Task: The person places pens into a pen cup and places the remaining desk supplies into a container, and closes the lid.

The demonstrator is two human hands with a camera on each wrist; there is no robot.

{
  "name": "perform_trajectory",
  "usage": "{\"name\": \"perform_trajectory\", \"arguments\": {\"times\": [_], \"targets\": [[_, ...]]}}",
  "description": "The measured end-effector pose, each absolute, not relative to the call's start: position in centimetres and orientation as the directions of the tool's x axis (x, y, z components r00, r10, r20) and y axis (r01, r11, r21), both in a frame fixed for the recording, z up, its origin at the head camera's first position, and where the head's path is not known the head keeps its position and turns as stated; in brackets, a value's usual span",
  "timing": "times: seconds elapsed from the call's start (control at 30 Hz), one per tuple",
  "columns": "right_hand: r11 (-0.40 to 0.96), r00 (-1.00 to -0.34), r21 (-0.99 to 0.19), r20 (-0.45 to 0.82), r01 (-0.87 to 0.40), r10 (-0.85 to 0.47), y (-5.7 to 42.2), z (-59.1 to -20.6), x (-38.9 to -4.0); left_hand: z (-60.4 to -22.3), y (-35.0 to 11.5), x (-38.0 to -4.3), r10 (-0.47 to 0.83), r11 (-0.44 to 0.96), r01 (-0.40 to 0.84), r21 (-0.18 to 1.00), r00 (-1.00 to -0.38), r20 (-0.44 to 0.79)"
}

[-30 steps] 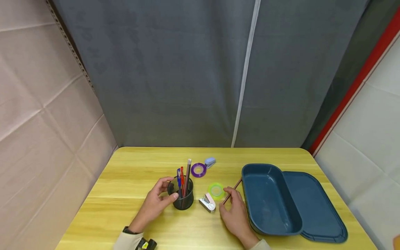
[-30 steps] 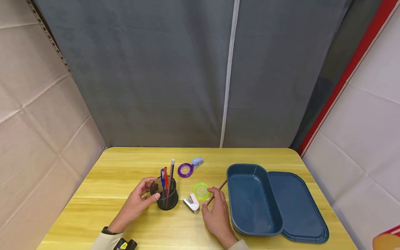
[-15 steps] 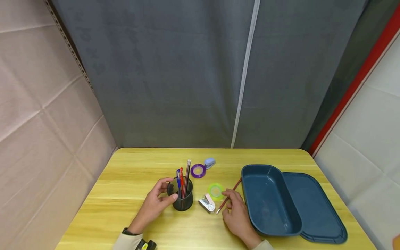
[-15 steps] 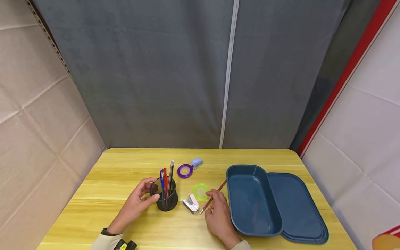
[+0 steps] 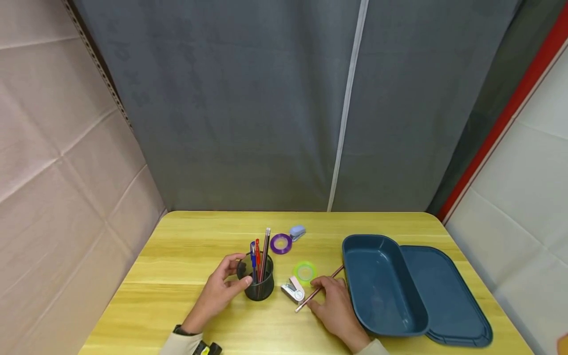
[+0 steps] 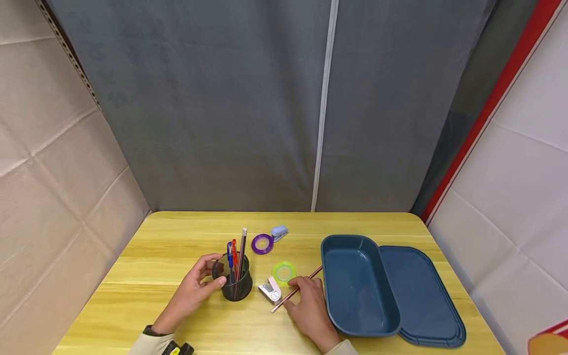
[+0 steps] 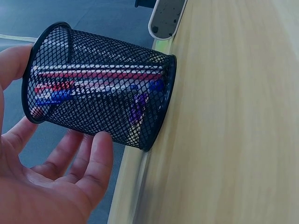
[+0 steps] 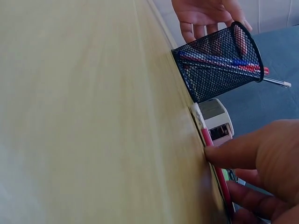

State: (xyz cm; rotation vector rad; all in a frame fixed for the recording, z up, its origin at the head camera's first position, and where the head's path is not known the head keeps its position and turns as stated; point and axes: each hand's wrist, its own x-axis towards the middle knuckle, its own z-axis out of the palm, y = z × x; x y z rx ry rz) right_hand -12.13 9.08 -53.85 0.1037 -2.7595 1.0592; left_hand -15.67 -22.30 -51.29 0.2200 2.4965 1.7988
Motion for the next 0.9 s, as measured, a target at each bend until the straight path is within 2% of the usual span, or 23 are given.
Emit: {"name": "perform_trajectory", "arguments": {"times": [0.2, 0.6, 0.9], "targets": [[0.764, -0.974, -0.624, 0.227, -0.164, -0.024, 8.92, -54.00, -11.92, -51.34, -22.28, -15.63, 0.150, 0.308, 0.085, 0.947, -0.988, 0.039], [0.759, -0.977, -0.619, 0.187, -0.201, -0.106, 8.67, -54.13, -11.83, -51.27, -22.17, -15.56, 0.138, 0.301, 0.070, 0.951, -0.990, 0.029], [0.698, -0.958, -0.656, 0.167, -0.286, -0.235, 8.72, -54.19, -12.36, -51.28, -22.15, -15.60, 0.140, 0.293, 0.073, 0.953, -0.990, 0.033]]}}
